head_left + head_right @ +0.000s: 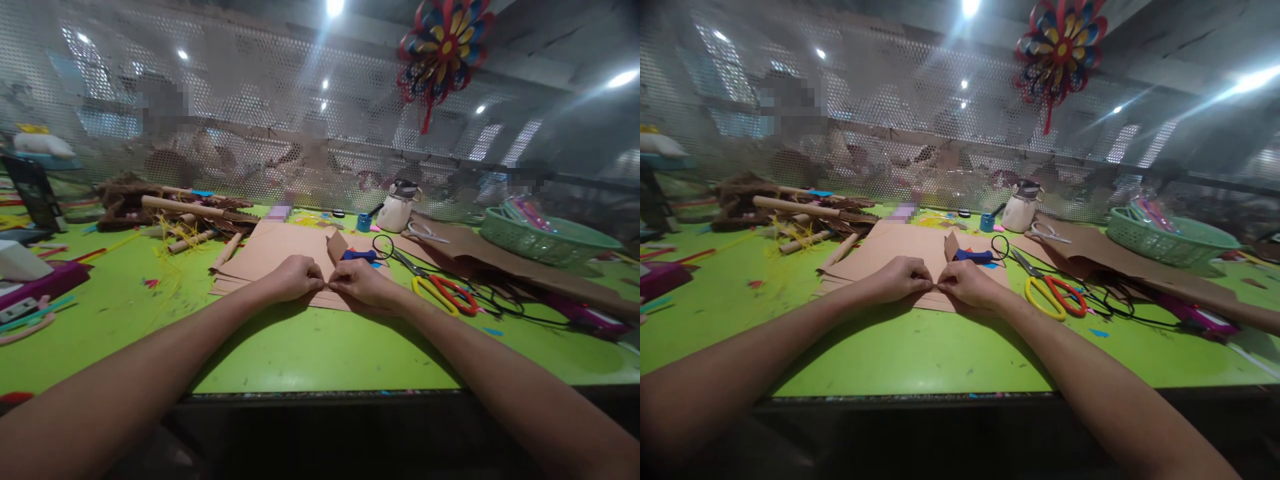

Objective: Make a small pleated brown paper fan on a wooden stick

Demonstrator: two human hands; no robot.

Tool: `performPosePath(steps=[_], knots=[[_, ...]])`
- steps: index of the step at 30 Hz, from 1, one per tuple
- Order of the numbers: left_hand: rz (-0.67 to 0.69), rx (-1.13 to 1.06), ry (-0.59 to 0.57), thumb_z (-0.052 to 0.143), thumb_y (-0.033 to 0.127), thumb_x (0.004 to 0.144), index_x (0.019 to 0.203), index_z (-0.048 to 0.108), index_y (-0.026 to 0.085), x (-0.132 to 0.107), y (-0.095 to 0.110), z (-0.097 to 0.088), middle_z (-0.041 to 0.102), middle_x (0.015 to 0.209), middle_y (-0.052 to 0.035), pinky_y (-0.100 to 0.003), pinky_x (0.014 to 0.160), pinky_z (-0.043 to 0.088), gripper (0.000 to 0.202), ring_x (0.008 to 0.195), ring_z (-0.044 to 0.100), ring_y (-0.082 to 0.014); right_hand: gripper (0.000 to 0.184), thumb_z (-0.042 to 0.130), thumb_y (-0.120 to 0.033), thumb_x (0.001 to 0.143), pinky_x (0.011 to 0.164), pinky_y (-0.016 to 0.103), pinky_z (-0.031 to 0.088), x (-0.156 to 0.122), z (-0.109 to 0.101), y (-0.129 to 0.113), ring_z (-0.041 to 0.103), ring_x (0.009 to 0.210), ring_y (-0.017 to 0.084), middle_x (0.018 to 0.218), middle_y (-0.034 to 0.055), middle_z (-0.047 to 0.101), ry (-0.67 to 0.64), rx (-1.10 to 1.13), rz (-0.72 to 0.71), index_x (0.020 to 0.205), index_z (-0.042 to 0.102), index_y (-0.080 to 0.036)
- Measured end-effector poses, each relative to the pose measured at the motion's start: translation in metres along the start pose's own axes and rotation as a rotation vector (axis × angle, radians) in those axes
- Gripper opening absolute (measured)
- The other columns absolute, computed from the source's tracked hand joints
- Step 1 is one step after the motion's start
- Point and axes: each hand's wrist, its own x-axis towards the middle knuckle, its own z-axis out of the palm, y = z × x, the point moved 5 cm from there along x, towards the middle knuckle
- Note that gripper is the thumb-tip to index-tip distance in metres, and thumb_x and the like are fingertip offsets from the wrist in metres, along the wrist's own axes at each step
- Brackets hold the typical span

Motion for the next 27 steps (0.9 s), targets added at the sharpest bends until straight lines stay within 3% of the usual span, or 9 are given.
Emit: performPosePath(steps=[3,7,12,27], knots=[[-0.006,-0.042,-0.027,0.052,0.027,0.075,0.080,0.069,0.013,0.001,-0.001,0.001,0.066,0.072,-0.0040,-0.022,0.058,0.037,0.023,0.062,0.054,-0.0137,0.015,0.056,-0.019,0.079,0.054,0.020,0.036,0.000,-0.001,-0.003,0.051,0.058,0.010,0.070,0.0042,0.062,-0.026,-0.051,-0.032,0.079,0.069,-0.012],[0.005,-0.030,-0.017,0.051,0.025,0.074,0.082,0.068,0.015,0.000,0.002,0.002,0.066,0.072,-0.0029,-0.022,0.058,0.036,0.022,0.063,0.054,-0.0136,0.014,0.059,-0.023,0.078,0.059,0.021,0.038,-0.002,-0.002,-0.013,0.051,0.066,0.011,0.075,0.0062,0.061,0.051,-0.101,-0.112,0.079,0.068,-0.013],[0.030,0.054,0.016,0.053,0.026,0.073,0.079,0.068,0.015,-0.001,0.003,0.001,0.064,0.071,-0.0028,-0.021,0.057,0.036,0.019,0.064,0.053,-0.0137,0.008,0.062,-0.018,0.075,0.052,0.019,0.035,-0.002,0.004,-0.009,0.047,0.055,0.009,0.065,0.0030,0.058,0.115,-0.074,-0.091,0.073,0.067,-0.012],[0.247,0.130,0.003,0.049,0.017,0.076,0.071,0.059,0.013,-0.004,0.004,0.002,0.057,0.072,-0.0034,-0.022,0.058,0.034,0.012,0.063,0.047,-0.0108,0.012,0.054,-0.011,0.078,0.056,0.020,0.034,-0.005,0.006,-0.012,0.047,0.062,0.010,0.071,0.0039,0.055,0.061,-0.185,-0.183,0.069,0.061,-0.013]])
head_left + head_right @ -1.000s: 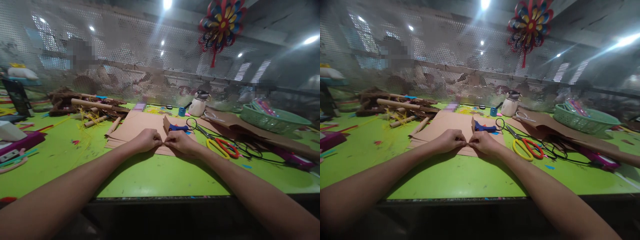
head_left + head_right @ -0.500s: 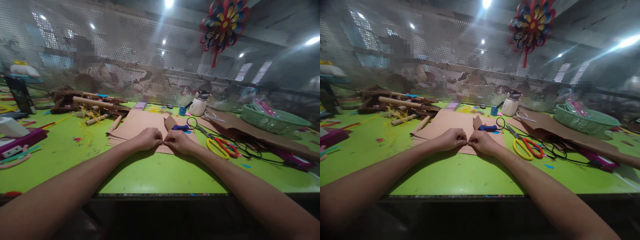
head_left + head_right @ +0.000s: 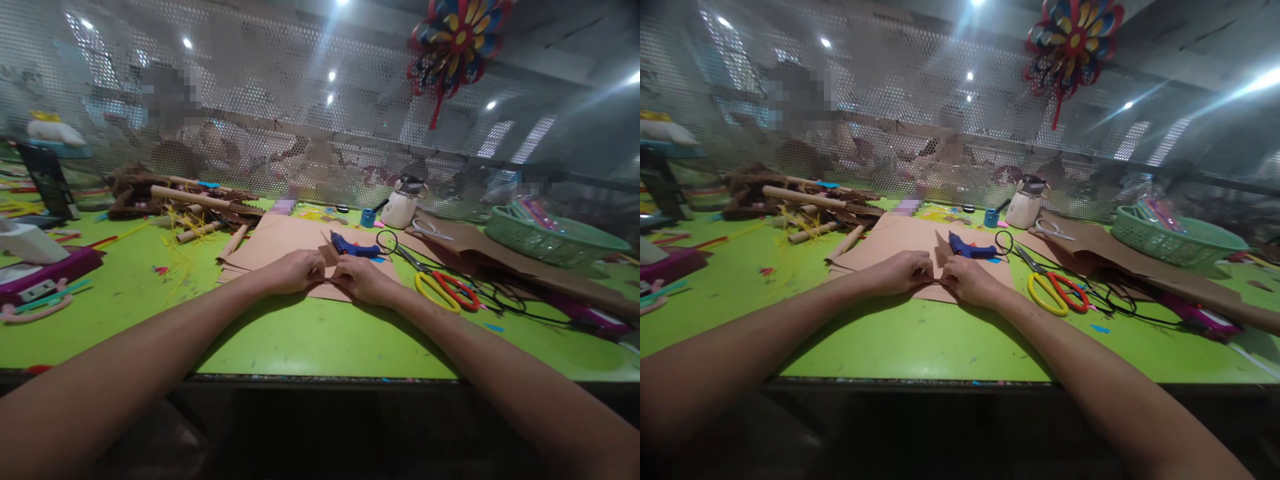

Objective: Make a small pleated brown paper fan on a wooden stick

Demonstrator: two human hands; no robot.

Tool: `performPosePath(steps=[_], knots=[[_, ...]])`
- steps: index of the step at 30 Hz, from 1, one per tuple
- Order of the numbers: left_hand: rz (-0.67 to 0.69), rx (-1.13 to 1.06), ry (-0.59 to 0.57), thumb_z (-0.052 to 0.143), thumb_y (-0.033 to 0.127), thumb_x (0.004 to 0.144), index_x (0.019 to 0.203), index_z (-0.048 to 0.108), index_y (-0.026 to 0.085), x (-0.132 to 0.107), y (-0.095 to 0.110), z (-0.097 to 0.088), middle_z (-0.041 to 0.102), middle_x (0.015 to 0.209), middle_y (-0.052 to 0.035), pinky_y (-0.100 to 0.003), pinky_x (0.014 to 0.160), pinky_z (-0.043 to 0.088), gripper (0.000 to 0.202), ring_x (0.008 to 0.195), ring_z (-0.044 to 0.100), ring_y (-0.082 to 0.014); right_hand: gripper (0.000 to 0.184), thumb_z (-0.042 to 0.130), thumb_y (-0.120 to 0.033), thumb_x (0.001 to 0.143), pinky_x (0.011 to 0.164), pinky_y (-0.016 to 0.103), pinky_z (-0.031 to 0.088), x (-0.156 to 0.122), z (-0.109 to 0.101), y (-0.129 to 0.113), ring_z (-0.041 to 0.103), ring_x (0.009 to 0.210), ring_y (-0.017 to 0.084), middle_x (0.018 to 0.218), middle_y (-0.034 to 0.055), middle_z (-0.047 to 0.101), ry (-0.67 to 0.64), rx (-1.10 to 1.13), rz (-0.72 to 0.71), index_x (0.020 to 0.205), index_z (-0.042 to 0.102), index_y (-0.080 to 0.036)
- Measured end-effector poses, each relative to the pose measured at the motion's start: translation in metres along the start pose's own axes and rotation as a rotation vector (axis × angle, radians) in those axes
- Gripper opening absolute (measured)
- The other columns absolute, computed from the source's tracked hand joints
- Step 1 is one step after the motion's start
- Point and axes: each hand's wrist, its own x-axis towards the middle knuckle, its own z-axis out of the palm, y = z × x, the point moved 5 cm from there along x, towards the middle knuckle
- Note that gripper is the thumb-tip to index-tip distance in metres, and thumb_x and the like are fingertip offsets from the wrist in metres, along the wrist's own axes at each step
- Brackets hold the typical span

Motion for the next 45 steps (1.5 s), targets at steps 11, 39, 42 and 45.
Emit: performPosePath(steps=[11,39,42,45], knots=[[-0.005,0.072,-0.058,0.048,0.014,0.073,0.074,0.059,0.015,-0.006,0.006,-0.005,0.055,0.073,-0.0031,-0.021,0.056,0.033,0.011,0.063,0.046,-0.0109,0.008,0.050,-0.011,0.079,0.057,0.021,0.032,-0.007,-0.008,-0.001,0.046,0.066,0.011,0.078,0.0049,0.054,-0.137,-0.058,0.034,0.076,0.058,-0.013],[-0.072,0.195,-0.040,0.043,0.023,0.078,0.075,0.055,0.016,-0.007,0.006,-0.003,0.056,0.072,-0.0039,-0.024,0.055,0.033,0.014,0.062,0.048,-0.0138,0.008,0.049,-0.015,0.080,0.058,0.024,0.028,0.004,-0.005,-0.008,0.045,0.068,0.013,0.076,0.0047,0.055,-0.155,-0.129,0.050,0.076,0.055,-0.014],[-0.067,0.176,-0.068,0.046,0.018,0.073,0.076,0.055,0.016,-0.007,0.006,-0.005,0.056,0.073,-0.0036,-0.023,0.055,0.032,0.010,0.062,0.047,-0.0134,0.006,0.049,-0.016,0.079,0.056,0.023,0.026,0.000,-0.006,-0.003,0.043,0.065,0.012,0.074,0.0033,0.055,-0.170,-0.125,0.074,0.076,0.054,-0.015],[-0.072,0.158,-0.093,0.046,0.015,0.071,0.076,0.055,0.016,-0.009,0.009,-0.009,0.056,0.075,-0.0035,-0.023,0.055,0.032,0.010,0.062,0.047,-0.0130,0.004,0.051,-0.015,0.078,0.054,0.023,0.026,-0.004,-0.007,0.000,0.042,0.064,0.011,0.073,0.0026,0.054,-0.176,-0.134,0.085,0.076,0.054,-0.015]])
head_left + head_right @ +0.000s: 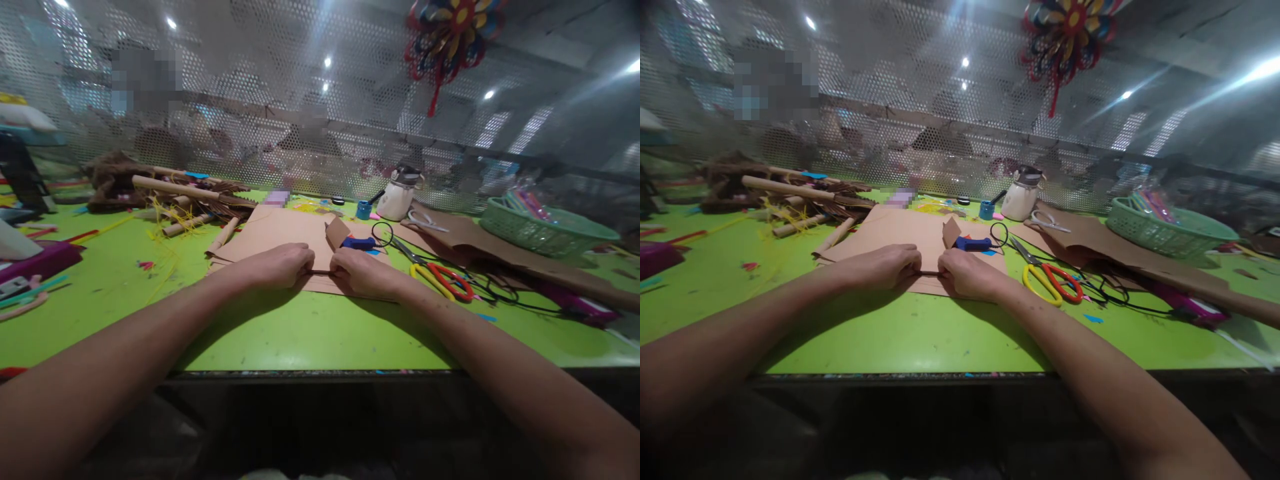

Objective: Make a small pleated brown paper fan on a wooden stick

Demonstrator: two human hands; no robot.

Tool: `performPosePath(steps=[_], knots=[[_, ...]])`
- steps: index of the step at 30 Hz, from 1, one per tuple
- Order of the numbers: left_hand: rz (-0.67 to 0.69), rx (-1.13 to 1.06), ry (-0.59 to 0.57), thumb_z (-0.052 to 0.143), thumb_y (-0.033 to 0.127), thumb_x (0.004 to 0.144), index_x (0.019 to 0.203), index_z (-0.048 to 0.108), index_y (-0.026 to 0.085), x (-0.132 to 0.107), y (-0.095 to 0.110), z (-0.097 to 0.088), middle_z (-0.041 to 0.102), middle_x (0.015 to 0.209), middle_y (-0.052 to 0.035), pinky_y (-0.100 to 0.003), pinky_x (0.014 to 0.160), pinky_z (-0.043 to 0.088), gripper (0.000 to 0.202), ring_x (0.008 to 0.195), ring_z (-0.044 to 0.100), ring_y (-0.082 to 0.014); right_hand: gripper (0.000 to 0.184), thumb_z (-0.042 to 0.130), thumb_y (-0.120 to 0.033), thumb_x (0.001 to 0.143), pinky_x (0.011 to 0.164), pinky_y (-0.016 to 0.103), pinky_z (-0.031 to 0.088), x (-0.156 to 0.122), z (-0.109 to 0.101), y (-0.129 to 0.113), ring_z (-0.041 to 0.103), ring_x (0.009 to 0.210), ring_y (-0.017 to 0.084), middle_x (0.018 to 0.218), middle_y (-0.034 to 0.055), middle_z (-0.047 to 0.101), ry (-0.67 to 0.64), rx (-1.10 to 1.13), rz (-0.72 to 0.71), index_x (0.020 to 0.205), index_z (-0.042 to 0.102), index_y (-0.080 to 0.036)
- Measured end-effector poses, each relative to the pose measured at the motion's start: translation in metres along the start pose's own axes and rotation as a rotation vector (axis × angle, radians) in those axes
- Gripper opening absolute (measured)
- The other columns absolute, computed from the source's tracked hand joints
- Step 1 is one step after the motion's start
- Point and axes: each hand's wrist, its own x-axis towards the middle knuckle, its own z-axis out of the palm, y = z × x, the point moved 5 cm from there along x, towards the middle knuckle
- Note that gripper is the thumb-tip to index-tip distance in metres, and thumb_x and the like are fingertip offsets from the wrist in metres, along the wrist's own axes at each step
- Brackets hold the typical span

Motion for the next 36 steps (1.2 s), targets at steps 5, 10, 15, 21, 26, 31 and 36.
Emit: performPosePath(steps=[5,10,15,21,26,31,36], knots=[[0.019,-0.001,-0.025,0.047,0.014,0.070,0.075,0.055,0.016,-0.003,0.004,-0.005,0.055,0.076,-0.0040,-0.024,0.055,0.033,0.010,0.062,0.047,-0.0131,0.003,0.053,-0.018,0.077,0.056,0.023,0.028,-0.004,-0.001,-0.002,0.044,0.069,0.013,0.078,0.0044,0.053,0.004,-0.060,-0.052,0.077,0.053,-0.015],[0.012,0.013,-0.018,0.048,0.016,0.069,0.073,0.056,0.017,-0.004,0.003,-0.007,0.054,0.074,-0.0035,-0.024,0.054,0.032,0.009,0.059,0.045,-0.0126,0.011,0.049,-0.024,0.081,0.053,0.025,0.027,-0.006,-0.003,-0.007,0.044,0.069,0.014,0.081,0.0067,0.053,-0.032,-0.183,-0.067,0.080,0.054,-0.014],[-0.026,-0.018,-0.033,0.047,0.017,0.067,0.074,0.060,0.016,-0.003,-0.003,-0.005,0.058,0.074,-0.0054,-0.025,0.055,0.033,0.015,0.060,0.048,-0.0136,0.016,0.045,-0.023,0.082,0.051,0.026,0.025,-0.007,-0.005,-0.013,0.044,0.064,0.014,0.076,0.0078,0.053,-0.028,-0.254,-0.053,0.076,0.055,-0.013],[-0.107,-0.132,-0.091,0.047,0.014,0.062,0.077,0.065,0.017,-0.004,-0.016,-0.002,0.064,0.074,-0.0047,-0.024,0.057,0.035,0.024,0.061,0.051,-0.0136,0.014,0.048,-0.019,0.079,0.055,0.026,0.031,-0.004,-0.001,-0.008,0.048,0.068,0.015,0.076,0.0093,0.056,-0.039,-0.211,-0.017,0.077,0.060,-0.011],[-0.180,-0.285,-0.121,0.044,0.015,0.065,0.085,0.066,0.016,-0.009,-0.024,-0.004,0.065,0.076,-0.0031,-0.022,0.057,0.037,0.029,0.063,0.053,-0.0124,0.014,0.049,-0.018,0.080,0.057,0.023,0.032,-0.006,-0.007,-0.006,0.048,0.067,0.013,0.080,0.0068,0.058,-0.008,-0.093,-0.005,0.082,0.062,-0.013],[-0.116,-0.267,-0.079,0.047,0.019,0.069,0.083,0.066,0.015,-0.007,-0.024,-0.004,0.064,0.080,-0.0045,-0.022,0.060,0.037,0.024,0.067,0.053,-0.0129,0.014,0.050,-0.018,0.080,0.057,0.022,0.032,-0.007,-0.011,-0.004,0.048,0.067,0.012,0.081,0.0054,0.058,-0.002,-0.029,0.011,0.084,0.063,-0.014],[-0.056,-0.213,-0.038,0.045,0.020,0.072,0.080,0.066,0.014,-0.002,-0.019,-0.002,0.065,0.076,-0.0058,-0.022,0.058,0.035,0.023,0.063,0.052,-0.0124,0.016,0.049,-0.020,0.083,0.061,0.023,0.034,-0.003,-0.007,-0.002,0.049,0.074,0.014,0.083,0.0071,0.056,0.038,-0.007,-0.007,0.086,0.063,-0.013]])
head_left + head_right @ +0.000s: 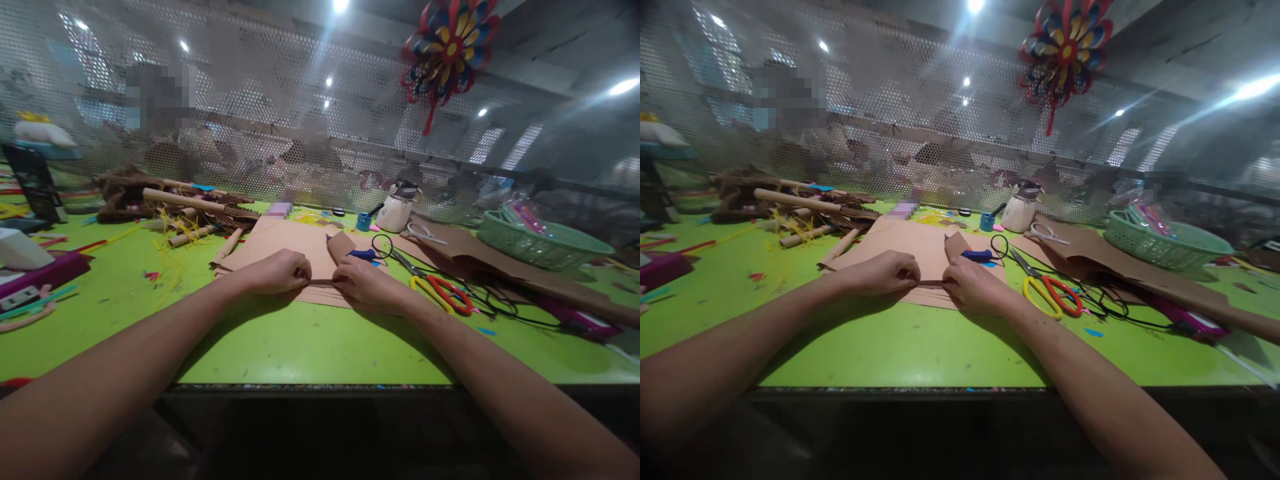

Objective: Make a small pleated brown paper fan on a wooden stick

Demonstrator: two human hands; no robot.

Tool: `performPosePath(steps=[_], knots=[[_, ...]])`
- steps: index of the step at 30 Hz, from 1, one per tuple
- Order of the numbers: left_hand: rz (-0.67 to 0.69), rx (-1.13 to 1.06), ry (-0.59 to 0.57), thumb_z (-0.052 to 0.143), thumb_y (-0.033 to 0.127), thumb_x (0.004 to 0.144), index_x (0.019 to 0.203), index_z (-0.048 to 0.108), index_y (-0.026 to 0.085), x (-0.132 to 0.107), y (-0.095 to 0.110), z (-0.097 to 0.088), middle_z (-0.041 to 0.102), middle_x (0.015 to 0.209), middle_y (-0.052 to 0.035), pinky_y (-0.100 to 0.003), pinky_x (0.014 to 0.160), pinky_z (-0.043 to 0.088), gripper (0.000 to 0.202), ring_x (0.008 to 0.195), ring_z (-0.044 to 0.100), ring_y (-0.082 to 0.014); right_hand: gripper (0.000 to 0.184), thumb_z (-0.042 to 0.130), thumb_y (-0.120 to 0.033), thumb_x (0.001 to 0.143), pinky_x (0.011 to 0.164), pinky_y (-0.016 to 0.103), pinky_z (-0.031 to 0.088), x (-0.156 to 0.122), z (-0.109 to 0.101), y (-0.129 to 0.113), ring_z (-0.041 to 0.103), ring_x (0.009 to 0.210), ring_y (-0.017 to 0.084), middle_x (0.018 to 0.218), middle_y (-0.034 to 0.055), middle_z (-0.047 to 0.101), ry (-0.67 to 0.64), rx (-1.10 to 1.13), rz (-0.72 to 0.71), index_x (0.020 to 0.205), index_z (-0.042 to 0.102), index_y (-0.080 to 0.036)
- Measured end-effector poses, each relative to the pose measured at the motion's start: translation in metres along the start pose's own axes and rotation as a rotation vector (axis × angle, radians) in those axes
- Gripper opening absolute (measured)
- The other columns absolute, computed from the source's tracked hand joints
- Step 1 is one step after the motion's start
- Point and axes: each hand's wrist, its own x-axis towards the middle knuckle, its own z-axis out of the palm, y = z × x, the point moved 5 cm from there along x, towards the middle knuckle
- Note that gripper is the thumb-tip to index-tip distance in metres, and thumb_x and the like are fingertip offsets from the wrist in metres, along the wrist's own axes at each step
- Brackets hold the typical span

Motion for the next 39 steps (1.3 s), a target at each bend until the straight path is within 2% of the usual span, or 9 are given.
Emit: performPosePath(steps=[5,10,17,22,33,36,39], knots=[[0.012,0.054,0.031,0.045,0.021,0.073,0.076,0.065,0.013,0.004,0.007,0.004,0.063,0.072,-0.0061,-0.023,0.057,0.032,0.022,0.060,0.049,-0.0124,0.018,0.047,-0.021,0.085,0.067,0.026,0.036,0.013,0.013,-0.004,0.048,0.077,0.016,0.079,0.0076,0.056,0.078,-0.006,-0.043,0.083,0.063,-0.013],[0.006,0.096,0.059,0.045,0.024,0.075,0.075,0.063,0.012,0.007,0.007,0.007,0.062,0.070,-0.0064,-0.023,0.056,0.032,0.022,0.060,0.049,-0.0130,0.012,0.050,-0.018,0.083,0.067,0.027,0.037,0.023,0.019,-0.011,0.047,0.077,0.016,0.079,0.0073,0.056,0.112,0.001,-0.078,0.080,0.060,-0.012],[-0.019,0.080,-0.037,0.048,0.015,0.068,0.085,0.064,0.013,0.004,0.000,0.005,0.063,0.074,-0.0062,-0.024,0.054,0.031,0.024,0.061,0.049,-0.0142,0.008,0.050,-0.015,0.081,0.064,0.025,0.036,0.018,0.018,-0.010,0.046,0.076,0.015,0.081,0.0068,0.053,0.057,0.014,-0.101,0.084,0.056,-0.013],[-0.033,0.068,-0.064,0.047,0.014,0.066,0.083,0.064,0.014,0.002,0.004,0.003,0.063,0.074,-0.0051,-0.023,0.055,0.032,0.024,0.061,0.049,-0.0135,0.010,0.047,-0.013,0.081,0.064,0.026,0.035,0.010,0.015,-0.008,0.044,0.076,0.015,0.083,0.0070,0.051,0.053,0.022,-0.131,0.086,0.056,-0.013],[-0.065,0.058,-0.045,0.045,0.014,0.065,0.084,0.063,0.014,0.000,0.003,0.003,0.063,0.075,-0.0052,-0.024,0.057,0.036,0.026,0.064,0.051,-0.0147,0.016,0.045,-0.020,0.083,0.060,0.026,0.030,-0.002,0.002,-0.005,0.045,0.076,0.016,0.086,0.0091,0.053,-0.028,-0.168,-0.048,0.088,0.058,-0.012],[-0.031,0.112,-0.003,0.047,0.017,0.067,0.080,0.061,0.015,0.001,0.006,0.002,0.061,0.076,-0.0052,-0.023,0.057,0.035,0.019,0.065,0.050,-0.0144,0.017,0.046,-0.021,0.082,0.059,0.027,0.030,-0.002,-0.001,-0.006,0.046,0.074,0.016,0.084,0.0093,0.054,-0.037,-0.210,-0.014,0.084,0.060,-0.012],[0.013,0.170,0.064,0.045,0.024,0.074,0.076,0.061,0.015,0.005,0.011,0.004,0.060,0.074,-0.0057,-0.024,0.058,0.034,0.018,0.064,0.050,-0.0147,0.016,0.046,-0.020,0.082,0.063,0.027,0.032,0.003,0.003,-0.009,0.046,0.074,0.016,0.078,0.0086,0.055,-0.025,-0.185,-0.050,0.076,0.059,-0.012]])
